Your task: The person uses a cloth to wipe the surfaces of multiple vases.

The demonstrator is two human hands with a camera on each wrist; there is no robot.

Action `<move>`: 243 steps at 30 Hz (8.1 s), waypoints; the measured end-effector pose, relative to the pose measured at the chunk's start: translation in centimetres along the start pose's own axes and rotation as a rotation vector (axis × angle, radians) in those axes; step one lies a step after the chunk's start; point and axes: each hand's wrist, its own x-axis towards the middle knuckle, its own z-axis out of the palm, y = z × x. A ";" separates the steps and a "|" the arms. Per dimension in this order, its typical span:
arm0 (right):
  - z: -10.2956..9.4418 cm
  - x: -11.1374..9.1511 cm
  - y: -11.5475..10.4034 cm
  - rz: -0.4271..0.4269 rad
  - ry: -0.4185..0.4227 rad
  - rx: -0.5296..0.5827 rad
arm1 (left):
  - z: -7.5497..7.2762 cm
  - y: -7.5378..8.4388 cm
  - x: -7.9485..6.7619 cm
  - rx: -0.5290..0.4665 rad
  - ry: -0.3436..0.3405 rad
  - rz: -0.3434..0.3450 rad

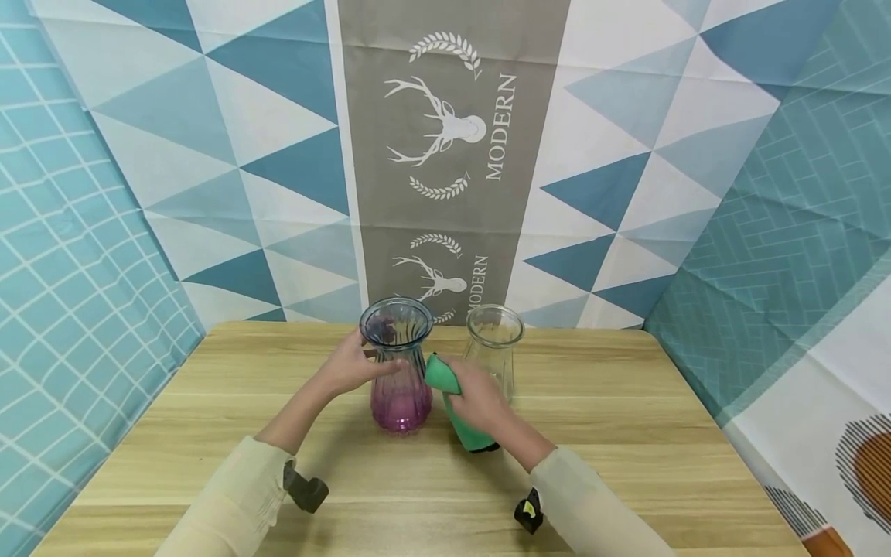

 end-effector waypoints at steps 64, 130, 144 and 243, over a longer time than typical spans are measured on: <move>-0.1 0.7 -0.9 0.012 0.077 0.036 | -0.5 -0.1 0.0 -0.041 -0.059 0.017; 0.8 0.2 0.1 0.035 -0.142 -0.084 | -0.3 0.1 0.4 -0.053 -0.123 0.054; 0.7 -0.3 0.6 0.053 -0.199 -0.069 | -0.2 0.2 0.3 -0.027 -0.083 0.058; 0.4 -0.7 0.3 0.092 -0.181 0.002 | 0.2 0.1 0.4 -0.082 -0.097 0.101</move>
